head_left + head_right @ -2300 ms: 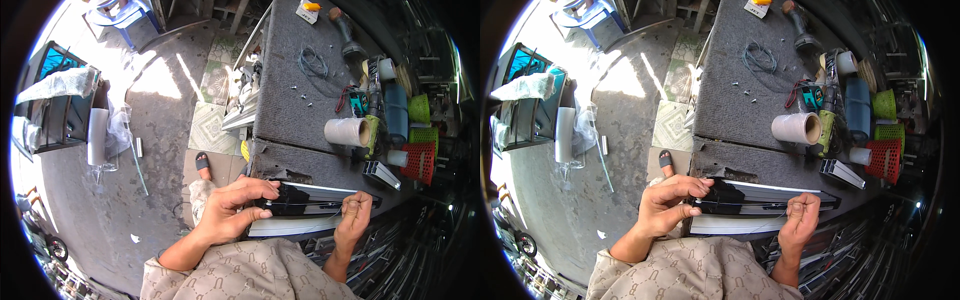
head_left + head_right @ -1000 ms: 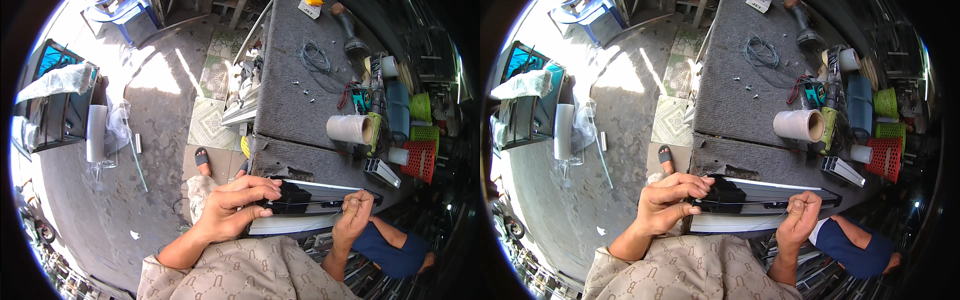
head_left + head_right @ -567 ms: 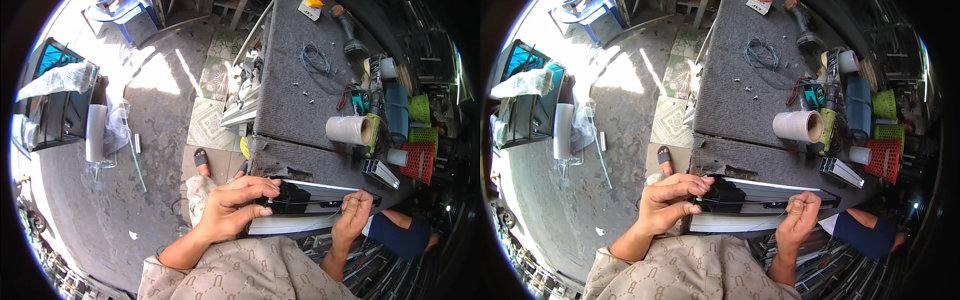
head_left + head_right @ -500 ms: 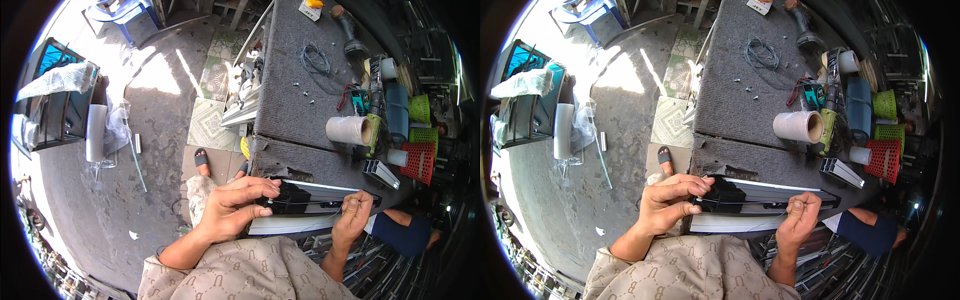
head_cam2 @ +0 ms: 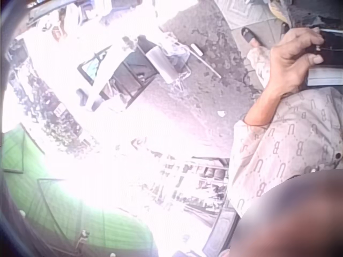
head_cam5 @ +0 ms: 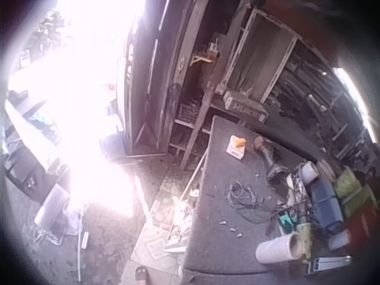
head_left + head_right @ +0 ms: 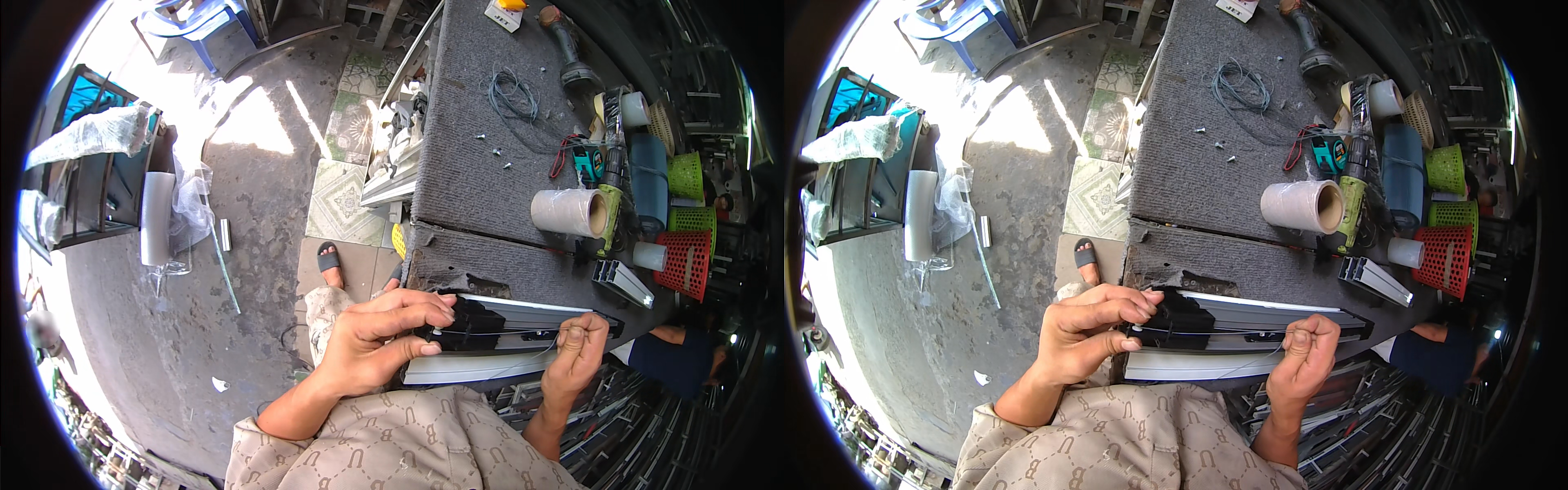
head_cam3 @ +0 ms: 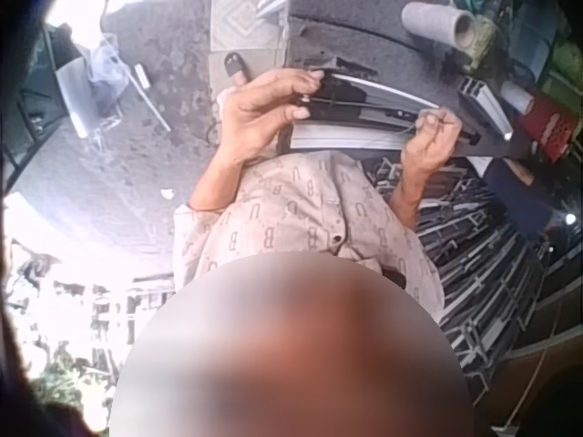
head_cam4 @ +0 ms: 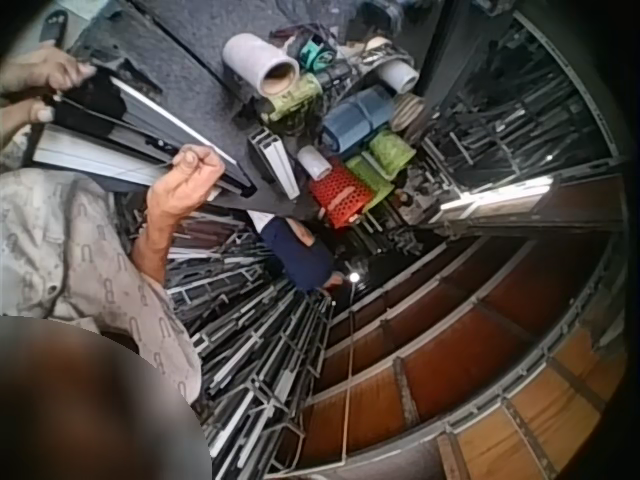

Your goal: The person assembles a window frame by inserting a thin wire into a black profile, then uses a cordless drill to drive screws into the profile. They handle multiple white and black profiles and place the assembled piece on the workbench.

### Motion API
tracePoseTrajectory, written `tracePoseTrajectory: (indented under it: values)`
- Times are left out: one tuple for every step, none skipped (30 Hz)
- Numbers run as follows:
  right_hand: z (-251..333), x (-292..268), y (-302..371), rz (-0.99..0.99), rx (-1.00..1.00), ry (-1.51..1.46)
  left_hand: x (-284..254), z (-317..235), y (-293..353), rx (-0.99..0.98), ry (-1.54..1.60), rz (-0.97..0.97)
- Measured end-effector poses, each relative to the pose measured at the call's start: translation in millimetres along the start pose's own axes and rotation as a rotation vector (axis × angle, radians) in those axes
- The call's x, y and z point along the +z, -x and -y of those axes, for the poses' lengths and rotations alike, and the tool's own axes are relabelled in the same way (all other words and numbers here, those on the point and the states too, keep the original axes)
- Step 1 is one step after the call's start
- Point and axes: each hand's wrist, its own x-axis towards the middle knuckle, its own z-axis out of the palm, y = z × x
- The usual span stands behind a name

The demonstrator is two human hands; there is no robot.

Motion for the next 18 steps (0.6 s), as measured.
tracePoseTrajectory:
  values:
    - [-0.3,-0.1,0.0,0.009,-0.010,-0.007,0.0,-0.4,0.1,-0.004,-0.012,-0.002]
    - [-0.5,-0.2,0.0,0.008,-0.009,-0.015,0.0,-0.9,0.2,0.000,-0.026,-0.002]
    - [-0.7,-0.1,-0.1,0.008,-0.011,-0.026,-0.1,-1.1,0.3,0.000,-0.046,0.007]
    - [-0.8,-0.1,-0.2,-0.003,-0.001,-0.034,0.1,-0.9,0.5,0.008,-0.065,0.020]
    - [-1.0,0.0,-0.4,-0.011,0.006,-0.045,0.3,-0.6,0.6,0.017,-0.085,0.032]
    - [-1.2,0.2,-0.4,-0.030,0.023,-0.055,0.8,0.0,0.8,-0.002,-0.042,0.011]
    - [-1.3,0.5,-0.2,-0.013,0.000,-0.032,1.5,1.0,0.9,-0.020,0.001,-0.012]
    - [-1.3,0.7,0.2,-0.005,-0.012,-0.008,2.0,1.6,1.4,-0.029,0.032,-0.029]
    - [-1.3,0.9,0.6,0.000,-0.024,0.015,2.1,2.2,1.8,-0.037,0.055,-0.039]
    - [-1.4,1.2,0.7,-0.001,-0.023,0.010,2.2,2.9,2.0,-0.036,0.066,-0.043]
    - [-1.3,1.1,1.3,-0.001,-0.020,0.006,2.5,3.4,2.6,-0.037,0.079,-0.047]
    - [-1.4,0.9,1.6,0.003,-0.010,0.003,2.7,3.9,3.0,-0.034,0.097,-0.048]
    - [-1.3,0.3,1.9,0.004,-0.011,-0.008,2.9,4.3,3.1,-0.030,0.115,-0.049]
    - [-1.2,-0.3,2.1,0.010,-0.005,-0.018,2.8,4.6,3.2,-0.018,0.122,-0.047]
    - [-1.2,-0.9,2.3,0.010,-0.004,-0.035,2.5,4.6,3.4,-0.025,0.114,-0.042]
    - [-1.1,-1.5,2.4,0.021,-0.002,-0.032,2.1,4.1,3.7,-0.025,0.094,-0.036]
    - [-1.1,-1.8,2.3,0.024,-0.005,-0.037,1.6,3.6,3.8,-0.024,0.074,-0.030]
    - [-1.1,-2.0,2.2,0.026,-0.008,-0.041,1.3,3.1,3.8,-0.026,0.050,-0.027]
